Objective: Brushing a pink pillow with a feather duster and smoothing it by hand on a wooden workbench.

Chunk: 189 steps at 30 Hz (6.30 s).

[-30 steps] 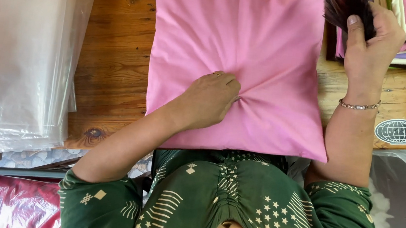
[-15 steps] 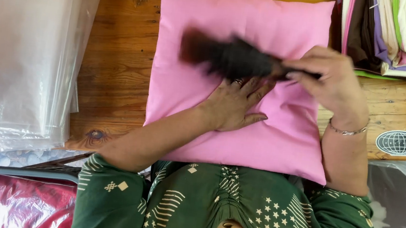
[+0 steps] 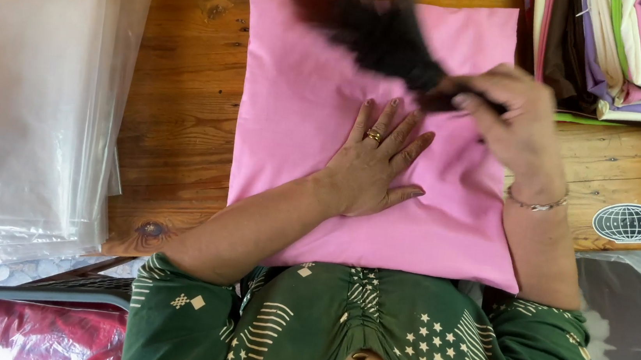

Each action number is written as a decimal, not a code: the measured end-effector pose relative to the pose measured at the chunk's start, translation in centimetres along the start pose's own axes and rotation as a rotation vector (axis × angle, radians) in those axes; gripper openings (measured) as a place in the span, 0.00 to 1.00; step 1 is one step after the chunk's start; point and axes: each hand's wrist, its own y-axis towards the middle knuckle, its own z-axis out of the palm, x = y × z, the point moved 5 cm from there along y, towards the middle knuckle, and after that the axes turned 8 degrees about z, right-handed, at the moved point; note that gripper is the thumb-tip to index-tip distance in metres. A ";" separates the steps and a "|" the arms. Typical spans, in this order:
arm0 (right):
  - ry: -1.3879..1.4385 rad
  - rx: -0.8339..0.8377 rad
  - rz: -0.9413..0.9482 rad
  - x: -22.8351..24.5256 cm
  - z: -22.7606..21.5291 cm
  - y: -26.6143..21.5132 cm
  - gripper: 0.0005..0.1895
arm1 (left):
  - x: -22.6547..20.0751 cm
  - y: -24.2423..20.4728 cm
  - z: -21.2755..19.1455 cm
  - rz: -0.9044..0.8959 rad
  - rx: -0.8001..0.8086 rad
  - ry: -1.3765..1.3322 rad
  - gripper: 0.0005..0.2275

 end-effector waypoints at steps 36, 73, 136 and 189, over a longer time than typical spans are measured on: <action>-0.191 -0.144 -0.061 -0.4 -0.1 1.1 0.14 | -0.2 0.1 -0.7 0.012 0.046 0.048 0.34; -0.142 -0.159 0.638 -5.3 -2.5 -8.4 0.15 | 3.7 -1.4 -3.9 -0.129 -0.449 0.030 0.25; -0.364 0.040 -0.257 6.6 6.1 -6.4 0.16 | 5.8 -4.9 0.1 -0.329 -0.348 0.078 0.39; -0.525 -0.005 0.139 -4.9 4.4 -1.3 0.32 | 8.0 -5.6 -4.0 -0.458 0.069 0.003 0.35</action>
